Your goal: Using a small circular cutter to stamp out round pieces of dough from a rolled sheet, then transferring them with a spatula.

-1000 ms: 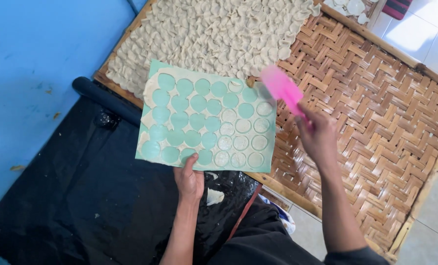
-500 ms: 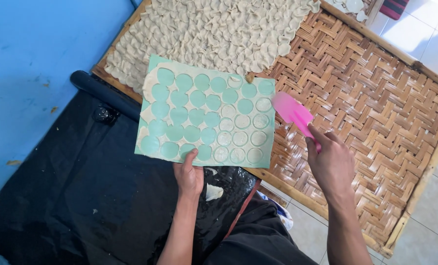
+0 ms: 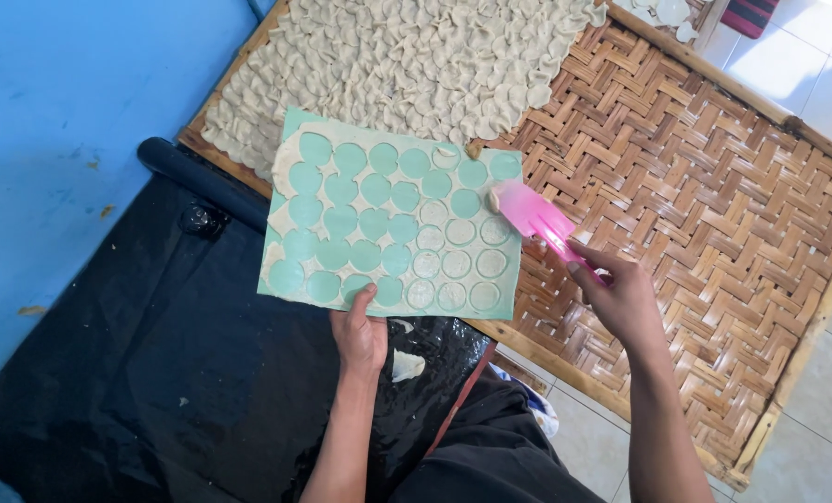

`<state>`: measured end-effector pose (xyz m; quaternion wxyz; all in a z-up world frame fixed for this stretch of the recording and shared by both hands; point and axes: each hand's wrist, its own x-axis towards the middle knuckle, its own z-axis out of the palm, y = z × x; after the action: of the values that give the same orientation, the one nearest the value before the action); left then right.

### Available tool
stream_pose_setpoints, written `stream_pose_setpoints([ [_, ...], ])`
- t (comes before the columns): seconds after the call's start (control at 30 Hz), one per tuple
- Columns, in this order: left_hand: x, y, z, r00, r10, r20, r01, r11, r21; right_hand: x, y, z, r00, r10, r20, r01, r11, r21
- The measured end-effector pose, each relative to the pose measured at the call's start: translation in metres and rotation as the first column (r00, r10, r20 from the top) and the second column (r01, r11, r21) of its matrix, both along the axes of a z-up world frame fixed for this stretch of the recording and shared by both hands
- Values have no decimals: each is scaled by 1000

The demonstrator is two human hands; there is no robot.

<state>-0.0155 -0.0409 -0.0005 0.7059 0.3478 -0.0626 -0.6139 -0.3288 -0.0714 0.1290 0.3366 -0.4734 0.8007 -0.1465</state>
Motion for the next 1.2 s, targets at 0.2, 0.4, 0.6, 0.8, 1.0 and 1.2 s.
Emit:
stream_pose_setpoints([
  [0.2,0,0,-1,1000,-12,8,12,1000,-12,-15,-6,-25,938,-142,316,152,988,-7],
  [0.4,0,0,0,999,-34,19,34,999,-4,-35,-54,-56,900,-157,407,271,933,-239],
  [0.6,-1,-1,7,999,-30,44,29,1000,10,-51,-128,-68,951,-179,252,276,858,-433],
  [0.8,-1,0,2,998,-30,57,29,999,12,-76,-191,-94,962,-158,223,253,822,-510],
  [1.0,0,1,-1,999,-29,44,28,999,25,-83,-217,-100,961,-209,181,272,831,-485],
  [1.2,0,-1,1,999,-23,36,22,999,38,-90,-222,-114,972,-233,18,204,809,-552],
])
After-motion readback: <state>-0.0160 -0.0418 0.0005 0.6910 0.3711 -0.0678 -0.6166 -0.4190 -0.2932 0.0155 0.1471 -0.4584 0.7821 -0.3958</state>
